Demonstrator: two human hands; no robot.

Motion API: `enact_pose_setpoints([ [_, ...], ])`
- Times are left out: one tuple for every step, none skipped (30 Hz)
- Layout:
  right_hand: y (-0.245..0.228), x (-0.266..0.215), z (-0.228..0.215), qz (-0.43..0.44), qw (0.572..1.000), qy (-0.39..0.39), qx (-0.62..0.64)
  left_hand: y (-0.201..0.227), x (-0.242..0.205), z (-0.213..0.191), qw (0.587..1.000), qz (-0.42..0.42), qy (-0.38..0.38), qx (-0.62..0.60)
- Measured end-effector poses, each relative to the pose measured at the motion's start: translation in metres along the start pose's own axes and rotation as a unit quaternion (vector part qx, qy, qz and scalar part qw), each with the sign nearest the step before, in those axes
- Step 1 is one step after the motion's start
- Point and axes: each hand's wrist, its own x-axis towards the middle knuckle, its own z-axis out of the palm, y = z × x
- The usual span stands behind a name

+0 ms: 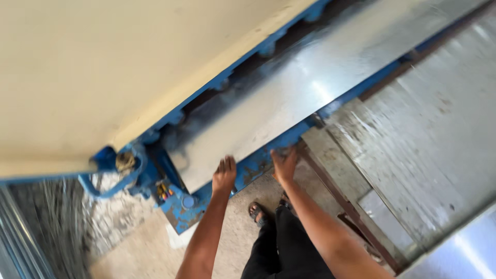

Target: The person repeatedly feeds a large rectangular metal sheet into a blue industrial bending machine. They align the sheet, operate the machine to bend the edge, and then remove the sheet to flip it over for the next pass. This process is repeated multiple times to shape the metal.

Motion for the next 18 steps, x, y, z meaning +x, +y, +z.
enact_pose_setpoints([
  [0.002,-0.013,-0.009,0.159,0.980,-0.073,0.090,0.008,-0.005,-0.009,1.000,0.014,-0.010,-0.005],
  [0.003,-0.032,-0.019,0.312,0.921,-0.144,0.183,0.015,-0.013,-0.021,0.999,0.029,-0.026,-0.011],
  [0.002,-0.046,-0.023,0.374,0.880,-0.159,0.246,0.023,-0.017,-0.031,0.997,0.044,-0.064,-0.022],
  [0.000,-0.060,-0.025,0.428,0.831,-0.174,0.310,0.032,-0.020,-0.040,0.993,0.060,-0.101,-0.029],
  [-0.005,-0.081,-0.027,0.428,0.822,-0.188,0.325,0.042,-0.029,-0.054,0.989,0.080,-0.123,-0.033],
  [-0.010,-0.090,-0.027,0.420,0.816,-0.207,0.338,0.054,-0.033,-0.065,0.985,0.093,-0.140,-0.034],
  [-0.014,-0.094,-0.028,0.427,0.818,-0.197,0.331,0.065,-0.036,-0.076,0.982,0.110,-0.150,-0.034],
  [-0.018,-0.101,-0.029,0.436,0.819,-0.190,0.321,0.076,-0.039,-0.085,0.978,0.124,-0.163,-0.033],
  [-0.022,-0.107,-0.028,0.444,0.820,-0.183,0.312,0.084,-0.038,-0.091,0.963,0.088,-0.238,-0.085],
  [-0.024,-0.108,-0.028,0.464,0.810,-0.154,0.323,0.093,-0.043,-0.100,0.938,0.054,-0.314,-0.139],
  [-0.023,-0.103,-0.028,0.483,0.800,-0.124,0.335,0.096,-0.046,-0.107,0.902,0.020,-0.388,-0.189],
  [-0.020,-0.107,-0.037,0.504,0.787,-0.090,0.343,0.093,-0.049,-0.115,0.918,-0.030,-0.311,-0.244],
  [-0.018,-0.116,-0.048,0.492,0.802,-0.084,0.328,0.086,-0.051,-0.121,0.923,-0.080,-0.231,-0.299],
  [-0.014,-0.115,-0.058,0.475,0.819,-0.076,0.313,0.078,-0.044,-0.122,0.915,-0.127,-0.144,-0.354],
  [-0.012,-0.116,-0.067,0.458,0.835,-0.068,0.297,0.066,-0.045,-0.128,0.921,-0.188,-0.129,-0.317],
  [-0.009,-0.116,-0.077,0.468,0.840,-0.034,0.275,0.053,-0.048,-0.135,0.920,-0.249,-0.110,-0.280],
  [-0.006,-0.116,-0.090,0.478,0.842,-0.001,0.252,0.042,-0.049,-0.139,0.910,-0.319,-0.097,-0.247],
  [-0.002,-0.112,-0.101,0.488,0.841,0.036,0.230,0.033,-0.046,-0.140,0.849,-0.379,-0.177,-0.323],
])
